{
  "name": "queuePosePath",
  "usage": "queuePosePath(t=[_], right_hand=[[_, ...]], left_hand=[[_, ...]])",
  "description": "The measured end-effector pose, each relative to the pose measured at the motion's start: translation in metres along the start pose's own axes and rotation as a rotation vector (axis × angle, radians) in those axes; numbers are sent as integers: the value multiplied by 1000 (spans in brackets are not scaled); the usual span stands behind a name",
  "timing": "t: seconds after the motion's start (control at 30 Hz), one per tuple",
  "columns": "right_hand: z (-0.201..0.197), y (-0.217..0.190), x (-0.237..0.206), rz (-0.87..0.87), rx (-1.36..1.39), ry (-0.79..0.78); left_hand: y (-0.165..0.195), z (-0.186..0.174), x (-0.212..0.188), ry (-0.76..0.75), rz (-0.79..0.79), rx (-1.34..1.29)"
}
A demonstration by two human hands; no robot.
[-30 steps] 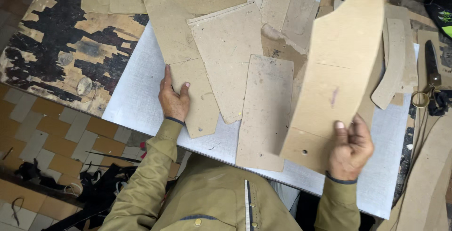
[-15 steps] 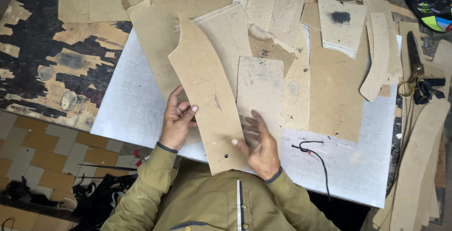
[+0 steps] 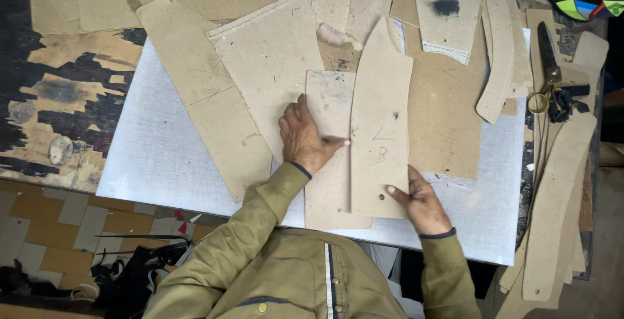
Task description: The person removes a rubber band from a stack of cardboard garment patterns, then spreads and sorts the individual pattern pieces on a worktable. The person handles each piece by hand, arranging them into separate piles by shape and size.
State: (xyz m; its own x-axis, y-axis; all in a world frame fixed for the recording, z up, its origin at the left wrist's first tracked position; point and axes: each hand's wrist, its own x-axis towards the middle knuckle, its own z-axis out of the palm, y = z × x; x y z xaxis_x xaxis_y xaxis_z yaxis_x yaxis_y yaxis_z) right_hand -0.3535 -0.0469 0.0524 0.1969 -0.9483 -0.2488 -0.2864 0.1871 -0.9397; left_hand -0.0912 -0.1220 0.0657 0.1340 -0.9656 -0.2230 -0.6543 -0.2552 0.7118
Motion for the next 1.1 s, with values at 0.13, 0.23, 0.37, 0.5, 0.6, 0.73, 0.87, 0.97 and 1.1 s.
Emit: queuePosePath(t=[0.13, 0.23, 0.37, 0.5, 0.6, 0.73, 0.87, 0.97, 1.1], right_hand=[[-29, 16, 0, 337, -88, 177], [-29, 28, 2, 208, 48, 172], [-29, 44, 0, 130, 117, 197], [-39, 49, -5, 76, 304, 141], [-41, 44, -3, 52, 372, 67], [-34, 28, 22, 74, 344, 24], [-31, 15, 55, 60, 233, -8], [-35, 10, 68, 90, 183, -27], [-47, 6, 77, 126, 92, -7]], left_hand=[[22, 11, 13, 45, -95, 62], [21, 16, 24, 58, -127, -4], [4, 26, 31, 5, -68, -290], [-41, 10, 13, 83, 165, -545], [-104, -51, -1, 326, 346, -660], [-179, -114, -32, 332, 166, -784], [-203, -117, -48, 362, 117, -644], [-202, -110, -48, 383, 96, -660], [-197, -110, -46, 417, 34, -591]])
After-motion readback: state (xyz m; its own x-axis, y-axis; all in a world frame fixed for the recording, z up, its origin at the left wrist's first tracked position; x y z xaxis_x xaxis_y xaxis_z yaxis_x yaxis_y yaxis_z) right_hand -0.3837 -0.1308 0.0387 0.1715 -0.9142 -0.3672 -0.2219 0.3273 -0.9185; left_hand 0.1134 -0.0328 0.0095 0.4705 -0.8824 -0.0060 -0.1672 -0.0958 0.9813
